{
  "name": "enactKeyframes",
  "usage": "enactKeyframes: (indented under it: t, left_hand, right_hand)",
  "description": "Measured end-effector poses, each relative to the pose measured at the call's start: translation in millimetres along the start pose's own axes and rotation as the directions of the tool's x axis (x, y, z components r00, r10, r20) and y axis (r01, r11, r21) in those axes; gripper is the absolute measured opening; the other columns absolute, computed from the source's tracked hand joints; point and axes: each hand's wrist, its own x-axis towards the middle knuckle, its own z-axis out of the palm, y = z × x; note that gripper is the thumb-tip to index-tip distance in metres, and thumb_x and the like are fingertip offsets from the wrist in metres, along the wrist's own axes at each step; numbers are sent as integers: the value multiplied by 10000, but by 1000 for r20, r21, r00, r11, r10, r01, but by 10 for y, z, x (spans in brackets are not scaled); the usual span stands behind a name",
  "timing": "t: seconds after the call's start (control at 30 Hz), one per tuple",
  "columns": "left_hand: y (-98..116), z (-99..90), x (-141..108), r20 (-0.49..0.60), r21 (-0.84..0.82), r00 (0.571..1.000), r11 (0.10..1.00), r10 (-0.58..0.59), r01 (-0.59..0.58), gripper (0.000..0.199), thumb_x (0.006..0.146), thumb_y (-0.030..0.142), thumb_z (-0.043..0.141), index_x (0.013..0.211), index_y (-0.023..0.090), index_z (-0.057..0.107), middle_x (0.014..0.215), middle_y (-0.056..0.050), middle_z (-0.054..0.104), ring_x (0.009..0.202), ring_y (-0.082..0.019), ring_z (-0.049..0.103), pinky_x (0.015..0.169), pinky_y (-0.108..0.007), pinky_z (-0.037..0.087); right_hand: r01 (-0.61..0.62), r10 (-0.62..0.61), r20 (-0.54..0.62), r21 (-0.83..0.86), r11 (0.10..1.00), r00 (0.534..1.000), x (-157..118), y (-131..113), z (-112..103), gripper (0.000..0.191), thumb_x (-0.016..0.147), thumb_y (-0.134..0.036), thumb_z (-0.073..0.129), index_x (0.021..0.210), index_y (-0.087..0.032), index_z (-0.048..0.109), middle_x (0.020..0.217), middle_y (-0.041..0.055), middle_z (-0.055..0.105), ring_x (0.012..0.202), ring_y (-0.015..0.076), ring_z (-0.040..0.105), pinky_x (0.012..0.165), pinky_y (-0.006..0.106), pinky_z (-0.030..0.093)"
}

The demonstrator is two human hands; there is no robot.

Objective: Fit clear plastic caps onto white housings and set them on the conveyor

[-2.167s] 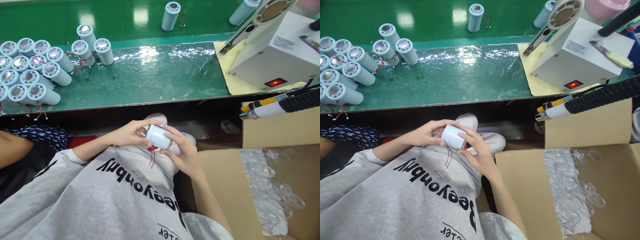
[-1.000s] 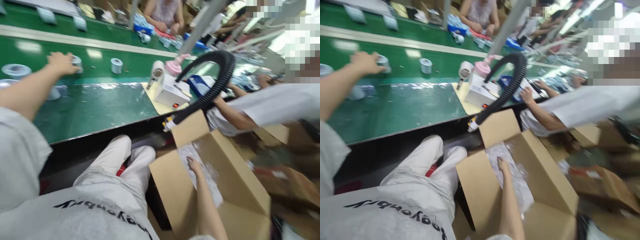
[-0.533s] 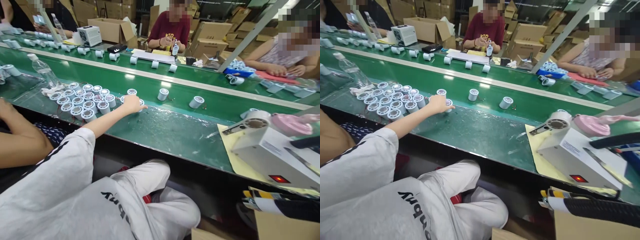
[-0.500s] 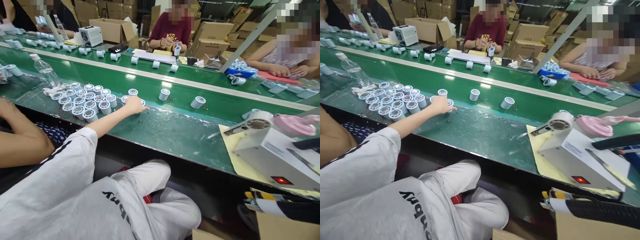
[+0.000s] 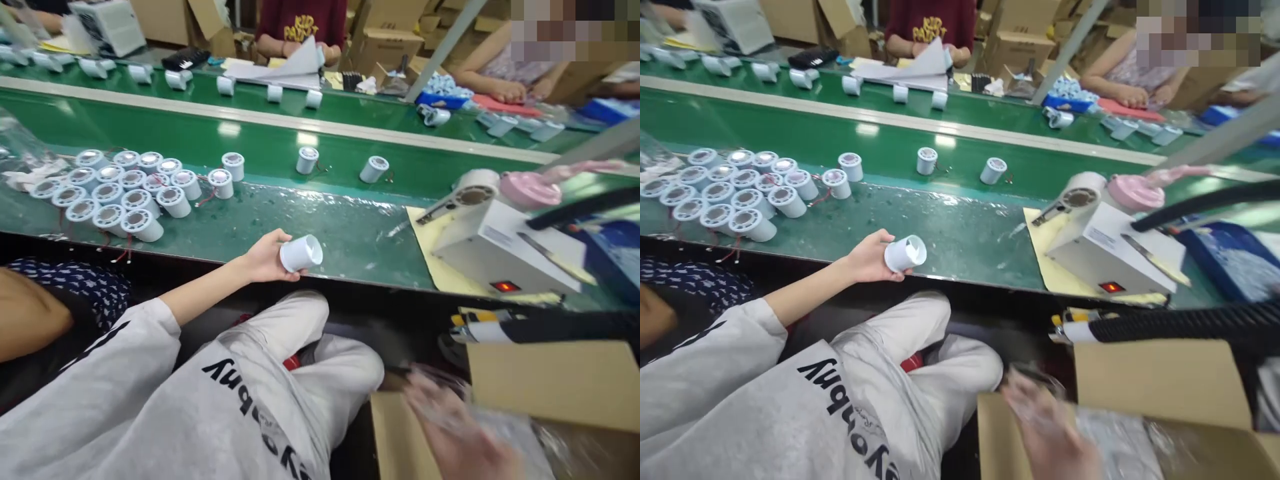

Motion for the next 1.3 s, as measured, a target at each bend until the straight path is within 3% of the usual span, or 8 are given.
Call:
enactKeyframes:
  t: [0.07,0.17,0.33,0.5,0.67,0.87,1.1,1.3]
  left_hand:
    - [-190,182,-9,182,-259,973,947,-144,189,439,878,570,487,944,154,611,759,-80,660,610,-163,599,466,-226,397]
    - [-386,339,-23,263,-152,938,951,-224,270,431,827,581,614,892,155,622,655,-16,582,481,-111,466,392,-206,256]
    - [-382,394,-150,337,374,941,920,-14,-120,282,844,429,636,882,157,697,794,-27,636,657,-128,549,588,-246,426]
    - [-380,394,-256,316,600,901,673,297,-432,307,821,419,748,1036,201,745,1019,-68,646,957,-210,599,878,-333,471]
    - [-594,324,-149,320,526,857,677,404,-515,595,645,570,875,1127,238,769,1117,-100,587,1052,-253,581,941,-403,503]
    - [-648,321,-125,487,402,817,752,309,-523,629,710,352,867,1304,251,687,1374,-139,610,1275,-306,574,1035,-416,494]
    - [-574,393,-281,360,133,921,969,150,-210,656,743,276,821,1359,204,609,1375,-150,623,1027,-210,688,866,-338,563]
    - [-598,356,-290,439,126,883,961,168,-245,802,699,274,875,1441,275,569,1457,-141,582,1053,-225,687,837,-311,564]
  right_hand:
    - [97,-97,6,45,994,995,-19,-17,228,450,936,-640,498,788,-267,702,906,106,720,859,328,722,682,505,614]
    - [326,-312,97,-337,883,945,157,-83,656,306,908,-463,649,1138,-277,727,1112,114,691,1053,317,679,884,495,602]
    - [443,-437,215,-725,528,873,398,-158,1042,352,940,-257,605,1279,-288,697,1400,147,533,1237,348,561,1000,542,542]
    - [395,-284,276,-570,721,918,377,-145,1056,77,899,-286,683,943,-238,725,1329,127,576,1209,321,595,937,473,582]
    - [219,-184,135,-333,917,974,342,-229,1047,225,924,-358,663,748,-220,690,1111,104,666,1030,254,681,868,389,574]
    - [4,-4,1,7,1000,1000,371,-234,1020,327,836,-391,759,594,-214,630,960,74,744,949,263,710,793,394,589]
    - [265,-232,170,-209,941,958,292,-221,968,280,799,-352,842,1051,-263,759,1335,100,683,1280,317,627,1067,484,536]
    - [362,-312,209,-267,893,927,193,-152,934,366,869,-331,794,1209,-260,678,1381,111,658,1311,307,613,1071,462,552]
